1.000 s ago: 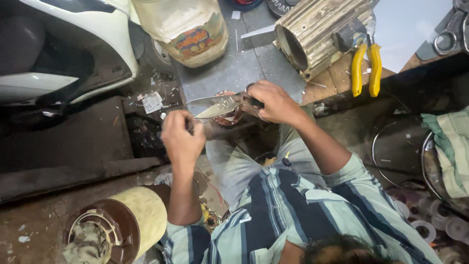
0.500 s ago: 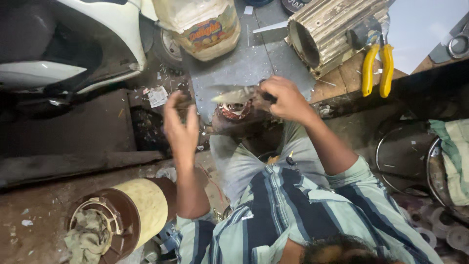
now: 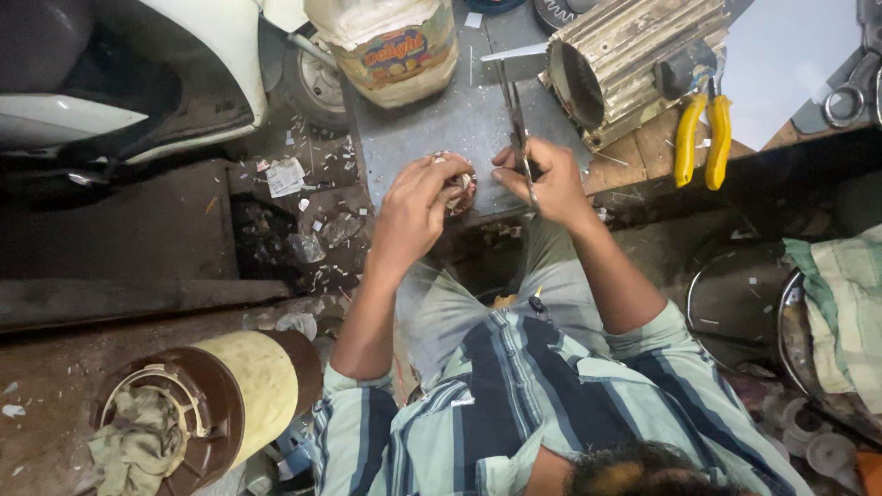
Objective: The person uses shears to cut and trim copper windings on a motor stator. They repeatedly adjust the stator and cut protruding wire ends, occasionally rotating the part to access different slots.
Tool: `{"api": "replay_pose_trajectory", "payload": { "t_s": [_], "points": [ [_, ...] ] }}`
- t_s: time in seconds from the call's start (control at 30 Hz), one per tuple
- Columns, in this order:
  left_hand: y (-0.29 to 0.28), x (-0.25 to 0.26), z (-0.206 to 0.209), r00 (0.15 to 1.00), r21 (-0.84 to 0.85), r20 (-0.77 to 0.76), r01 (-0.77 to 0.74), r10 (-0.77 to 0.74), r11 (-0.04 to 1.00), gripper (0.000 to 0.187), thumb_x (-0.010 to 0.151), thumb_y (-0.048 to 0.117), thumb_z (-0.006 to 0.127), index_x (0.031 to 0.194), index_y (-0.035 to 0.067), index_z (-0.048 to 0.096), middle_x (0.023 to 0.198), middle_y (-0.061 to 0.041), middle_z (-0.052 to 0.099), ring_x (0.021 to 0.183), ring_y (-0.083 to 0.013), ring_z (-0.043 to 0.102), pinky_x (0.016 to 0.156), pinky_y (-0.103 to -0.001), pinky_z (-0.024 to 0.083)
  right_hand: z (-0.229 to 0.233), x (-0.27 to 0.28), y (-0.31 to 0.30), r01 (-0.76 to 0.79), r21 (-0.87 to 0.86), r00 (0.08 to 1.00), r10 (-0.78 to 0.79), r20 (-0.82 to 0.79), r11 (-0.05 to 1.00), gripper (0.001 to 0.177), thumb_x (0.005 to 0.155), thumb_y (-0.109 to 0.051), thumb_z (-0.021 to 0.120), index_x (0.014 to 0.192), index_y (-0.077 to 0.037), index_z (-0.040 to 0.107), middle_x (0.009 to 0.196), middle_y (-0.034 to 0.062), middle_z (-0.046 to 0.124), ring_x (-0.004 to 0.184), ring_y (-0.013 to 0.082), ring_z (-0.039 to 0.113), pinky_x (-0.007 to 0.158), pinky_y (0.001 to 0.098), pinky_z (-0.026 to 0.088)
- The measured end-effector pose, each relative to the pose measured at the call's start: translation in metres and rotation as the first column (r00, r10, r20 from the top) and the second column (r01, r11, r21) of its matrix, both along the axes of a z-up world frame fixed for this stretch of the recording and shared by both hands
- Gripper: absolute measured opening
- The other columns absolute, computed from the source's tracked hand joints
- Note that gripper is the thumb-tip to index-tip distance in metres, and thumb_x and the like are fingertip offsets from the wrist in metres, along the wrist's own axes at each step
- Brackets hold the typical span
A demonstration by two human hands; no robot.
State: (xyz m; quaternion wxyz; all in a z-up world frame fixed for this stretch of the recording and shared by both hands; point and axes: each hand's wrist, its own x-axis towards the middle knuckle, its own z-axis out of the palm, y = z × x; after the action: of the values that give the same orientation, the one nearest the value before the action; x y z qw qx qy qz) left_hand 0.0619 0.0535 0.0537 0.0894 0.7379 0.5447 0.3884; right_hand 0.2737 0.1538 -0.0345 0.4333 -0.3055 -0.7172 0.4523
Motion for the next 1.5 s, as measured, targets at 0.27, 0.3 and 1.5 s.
{"api": "replay_pose_trajectory", "payload": {
  "t_s": [0.27,0.3,1.5],
  "points": [
    [-0.006,-0.001,-0.02,0.863,-0.074,0.454,-0.211,0.221,0.975,0.023,0.092,-0.007,0.066,0.113,0.003,0.07,0.103,-0.012,0.079,0.092,-0.0175,0.077,0.083,-0.029,0.061,-0.005,0.001,0.001,0.041,0.026,0.998,-0.042,0.039,0.999,0.019,0.089,-0.008,0.085,0.09,-0.002,0.067,0.097,0.009,0.077,0.081,0.0116,0.069,0.073,0.0296,0.054],
    [-0.008,0.001,-0.023,0.84,-0.069,0.488,-0.236,0.239,0.969,0.022,0.092,-0.005,0.07,0.112,0.003,0.07,0.101,-0.012,0.079,0.091,-0.0165,0.076,0.082,-0.029,0.06,-0.005,0.001,0.001,0.034,0.033,0.999,-0.034,0.017,0.999,0.021,0.089,-0.009,0.085,0.092,-0.001,0.066,0.099,0.0094,0.077,0.085,0.0124,0.069,0.076,0.03,0.055],
    [-0.031,0.005,-0.043,0.986,-0.012,-0.025,-0.163,0.163,0.987,0.028,0.082,0.014,0.083,0.108,0.005,0.075,0.11,-0.012,0.068,0.102,-0.0338,0.063,0.088,-0.043,0.052,0.005,-0.008,0.007,-0.15,0.321,0.974,0.084,0.209,0.935,0.048,0.073,-0.027,0.095,0.101,-0.004,0.063,0.105,0.0138,0.068,0.104,0.0357,0.066,0.093,0.0424,0.051]
  ]
}}
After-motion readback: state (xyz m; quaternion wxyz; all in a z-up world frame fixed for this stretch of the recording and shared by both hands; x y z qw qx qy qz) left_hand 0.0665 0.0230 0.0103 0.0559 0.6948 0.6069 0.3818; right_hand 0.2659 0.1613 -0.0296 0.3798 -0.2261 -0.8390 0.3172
